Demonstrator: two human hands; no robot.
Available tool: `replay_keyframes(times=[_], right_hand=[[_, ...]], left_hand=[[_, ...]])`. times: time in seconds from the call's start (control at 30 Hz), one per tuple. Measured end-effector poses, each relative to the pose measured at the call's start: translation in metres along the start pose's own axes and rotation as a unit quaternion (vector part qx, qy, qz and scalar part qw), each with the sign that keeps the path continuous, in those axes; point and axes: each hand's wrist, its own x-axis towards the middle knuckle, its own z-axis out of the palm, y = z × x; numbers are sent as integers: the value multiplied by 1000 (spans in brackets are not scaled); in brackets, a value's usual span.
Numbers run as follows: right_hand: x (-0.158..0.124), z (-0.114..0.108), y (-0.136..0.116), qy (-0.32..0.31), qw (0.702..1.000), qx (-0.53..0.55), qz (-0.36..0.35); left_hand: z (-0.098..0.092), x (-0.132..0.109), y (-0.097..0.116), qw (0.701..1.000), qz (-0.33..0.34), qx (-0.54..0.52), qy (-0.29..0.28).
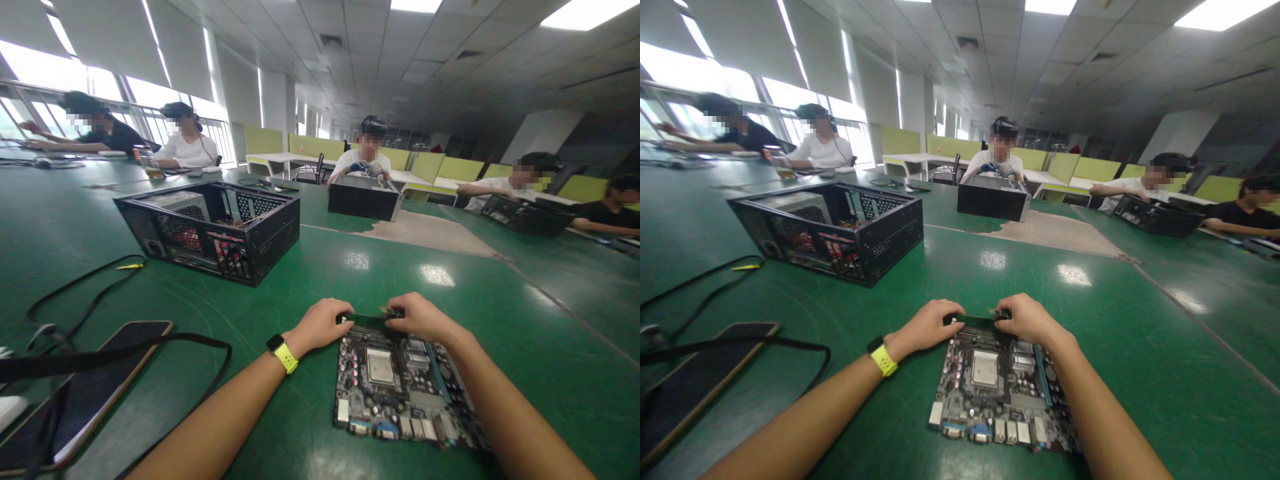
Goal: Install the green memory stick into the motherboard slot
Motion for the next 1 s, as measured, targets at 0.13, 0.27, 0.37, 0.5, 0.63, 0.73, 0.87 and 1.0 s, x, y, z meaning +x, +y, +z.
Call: replay_keyframes(times=[0.13, 0.27, 0.37, 0.5, 0.63, 0.73, 0.87, 1.0], right_hand=[[0, 1, -1, 3, 1000, -1, -5], [0, 2, -1, 4, 1000, 5, -3], [0, 3, 0, 10, 1000, 9, -2], [1, 5, 3, 14, 1000, 13, -2], [2, 6, 4, 10, 1000, 22, -3], [3, 7, 4, 6, 1000, 28, -6], [4, 9, 4, -2, 1000, 27, -7], [3, 8, 4, 1, 1000, 16, -6]], left_hand=[[3, 0, 2, 1000, 0, 14, 9], [4, -1, 4, 999, -16, 26, 17], [4, -1, 7, 999, -22, 31, 23], [5, -2, 8, 998, -31, 36, 32], [6, -2, 9, 998, -37, 42, 40], [7, -2, 9, 998, -39, 40, 43], [7, -3, 8, 998, -39, 37, 45], [6, -2, 9, 998, -38, 35, 44]])
